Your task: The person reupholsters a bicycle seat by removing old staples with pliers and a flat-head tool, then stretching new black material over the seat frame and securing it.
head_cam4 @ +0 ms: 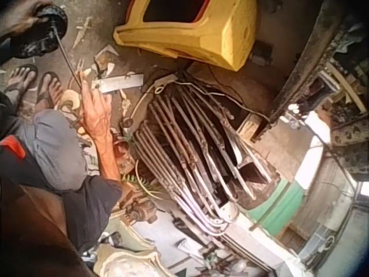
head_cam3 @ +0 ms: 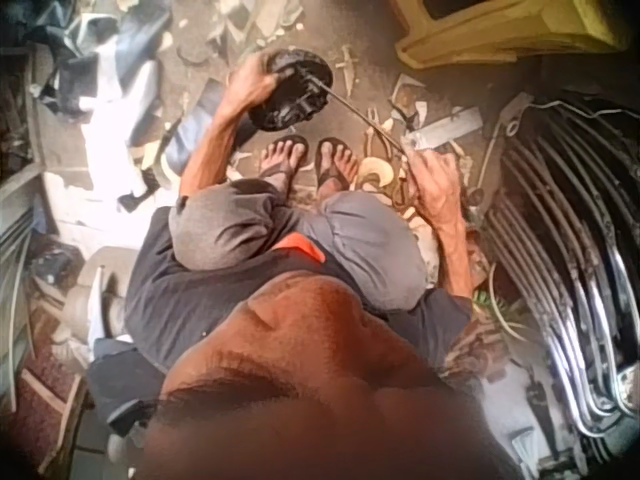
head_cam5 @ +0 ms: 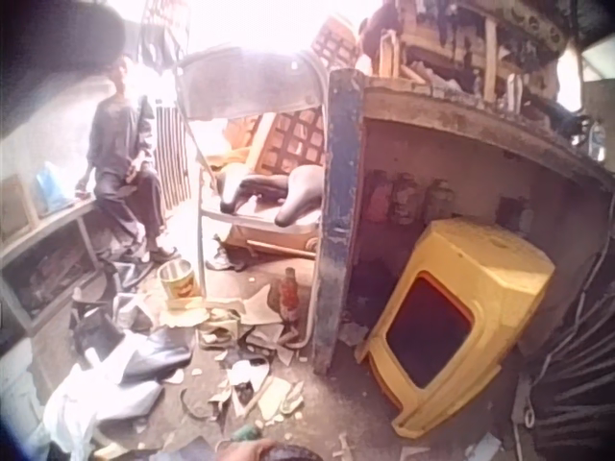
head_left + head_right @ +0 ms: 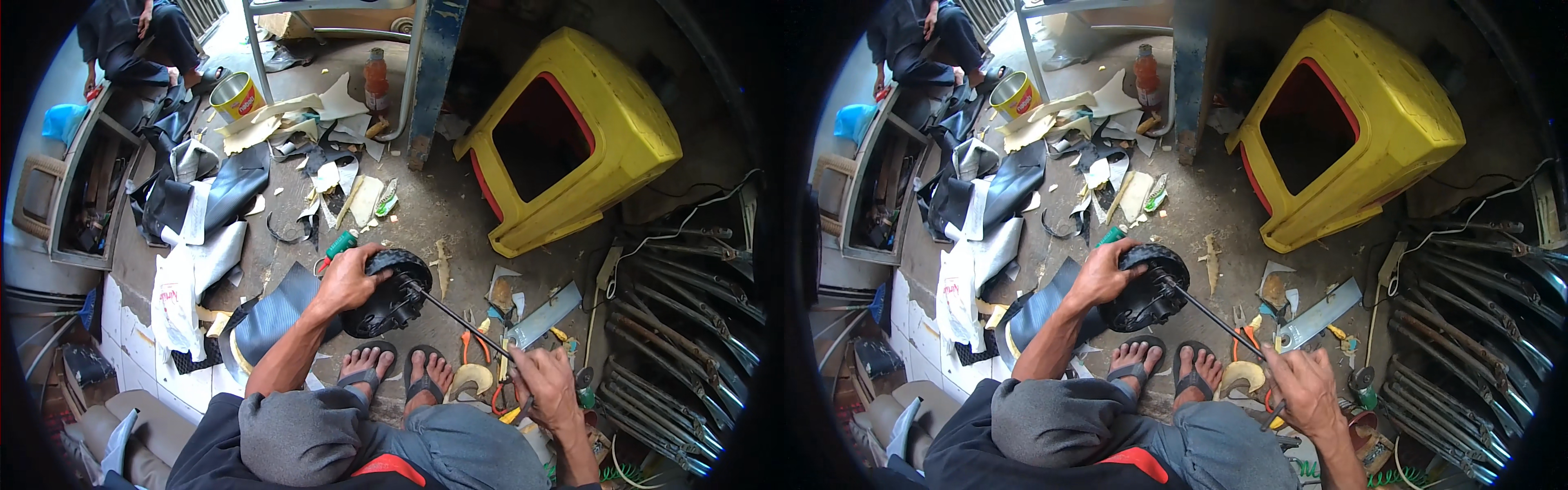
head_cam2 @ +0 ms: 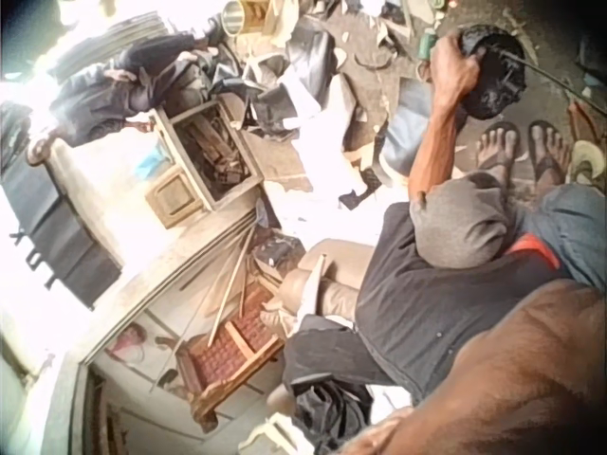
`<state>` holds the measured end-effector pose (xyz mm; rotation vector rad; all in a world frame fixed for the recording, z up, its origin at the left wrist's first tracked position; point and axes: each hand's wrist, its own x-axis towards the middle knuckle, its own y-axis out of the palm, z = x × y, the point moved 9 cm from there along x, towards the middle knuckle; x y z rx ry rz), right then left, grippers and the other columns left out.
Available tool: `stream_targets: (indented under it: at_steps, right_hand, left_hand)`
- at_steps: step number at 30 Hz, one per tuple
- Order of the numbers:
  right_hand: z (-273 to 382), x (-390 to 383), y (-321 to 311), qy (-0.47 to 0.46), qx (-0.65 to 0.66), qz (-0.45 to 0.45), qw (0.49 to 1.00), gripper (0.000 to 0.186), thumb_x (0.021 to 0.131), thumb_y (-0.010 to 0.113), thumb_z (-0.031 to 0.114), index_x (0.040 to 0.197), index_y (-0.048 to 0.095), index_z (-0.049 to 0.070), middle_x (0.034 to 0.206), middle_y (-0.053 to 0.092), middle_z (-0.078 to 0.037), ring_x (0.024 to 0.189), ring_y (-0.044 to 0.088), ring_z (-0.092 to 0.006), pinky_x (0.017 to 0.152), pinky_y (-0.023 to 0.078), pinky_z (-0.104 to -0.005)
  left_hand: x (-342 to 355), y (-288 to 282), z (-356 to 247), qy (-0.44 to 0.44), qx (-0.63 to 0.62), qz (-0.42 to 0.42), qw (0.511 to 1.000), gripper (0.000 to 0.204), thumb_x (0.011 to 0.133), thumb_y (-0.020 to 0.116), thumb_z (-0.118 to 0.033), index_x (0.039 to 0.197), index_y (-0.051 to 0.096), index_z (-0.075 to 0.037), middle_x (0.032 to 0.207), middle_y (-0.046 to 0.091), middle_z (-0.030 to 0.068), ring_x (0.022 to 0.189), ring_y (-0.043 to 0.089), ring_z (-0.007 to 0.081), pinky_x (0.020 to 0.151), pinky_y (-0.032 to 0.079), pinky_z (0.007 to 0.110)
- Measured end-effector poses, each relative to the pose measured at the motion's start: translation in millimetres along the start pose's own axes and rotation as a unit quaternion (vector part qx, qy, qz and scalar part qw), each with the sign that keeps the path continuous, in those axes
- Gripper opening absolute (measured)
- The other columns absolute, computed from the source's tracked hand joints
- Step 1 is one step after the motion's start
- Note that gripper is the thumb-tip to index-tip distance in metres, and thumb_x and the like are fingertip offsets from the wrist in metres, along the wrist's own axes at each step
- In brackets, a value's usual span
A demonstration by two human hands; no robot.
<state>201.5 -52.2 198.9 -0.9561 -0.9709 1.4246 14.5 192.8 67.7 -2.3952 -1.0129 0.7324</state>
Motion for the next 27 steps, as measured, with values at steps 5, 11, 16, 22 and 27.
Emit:
stream_targets:
  at_steps: [5, 11, 16, 22, 27]
  right_hand:
    - [13, -1, 18, -0.024, -0.03, -0.053, 0.998, 0.047, 0.08, 0.071, 0.004, 0.127, 0.064, 0.0, 0.08, 0.051, -0.005, 0.073, 0.056, -0.0206, 0.073, 0.037, -0.0376]
    - [23, 1, 34, -0.05, -0.054, -0.046, 0.996, 0.047, 0.081, 0.068, 0.004, 0.127, 0.063, -0.003, 0.083, 0.054, -0.006, 0.075, 0.055, -0.0221, 0.077, 0.041, -0.0387]
    - [31, 5, 40, -0.071, -0.118, -0.045, 0.989, 0.043, 0.086, 0.063, 0.009, 0.127, 0.063, -0.003, 0.085, 0.055, -0.008, 0.077, 0.056, -0.0219, 0.076, 0.041, -0.0369]
    - [18, 7, 54, 0.031, 0.116, -0.096, 0.988, 0.039, 0.086, 0.065, 0.003, 0.124, 0.064, -0.005, 0.085, 0.058, -0.012, 0.076, 0.059, -0.0278, 0.071, 0.046, -0.0387]
    - [-2, -6, 77, 0.224, 0.426, -0.086, 0.872, 0.03, 0.092, 0.062, 0.009, 0.117, 0.066, -0.008, 0.094, 0.064, -0.013, 0.08, 0.061, -0.0212, 0.071, 0.046, -0.0316]
  left_hand:
    - [4, -5, 5, 0.045, 0.007, -0.01, 0.999, 0.044, 0.089, 0.072, -0.02, 0.13, 0.066, -0.008, 0.109, 0.074, 0.0197, 0.101, 0.072, 0.0298, 0.087, 0.055, 0.041]
    - [-2, -16, -2, -0.017, -0.023, 0.024, 0.999, 0.046, 0.088, 0.073, -0.021, 0.13, 0.065, -0.004, 0.111, 0.072, 0.0241, 0.104, 0.071, 0.0361, 0.09, 0.054, 0.044]
    - [1, -23, 1, 0.036, 0.052, -0.041, 0.997, 0.044, 0.088, 0.072, -0.021, 0.127, 0.065, -0.002, 0.109, 0.071, 0.0268, 0.104, 0.07, 0.0405, 0.091, 0.053, 0.046]
    - [-1, -35, -8, 0.046, 0.128, -0.073, 0.988, 0.045, 0.084, 0.071, -0.022, 0.125, 0.067, -0.005, 0.107, 0.069, 0.0294, 0.105, 0.067, 0.046, 0.091, 0.053, 0.049]
    - [-2, -25, -7, 0.05, 0.137, -0.072, 0.987, 0.048, 0.081, 0.071, -0.021, 0.127, 0.066, -0.006, 0.107, 0.069, 0.0295, 0.105, 0.067, 0.0454, 0.092, 0.053, 0.05]
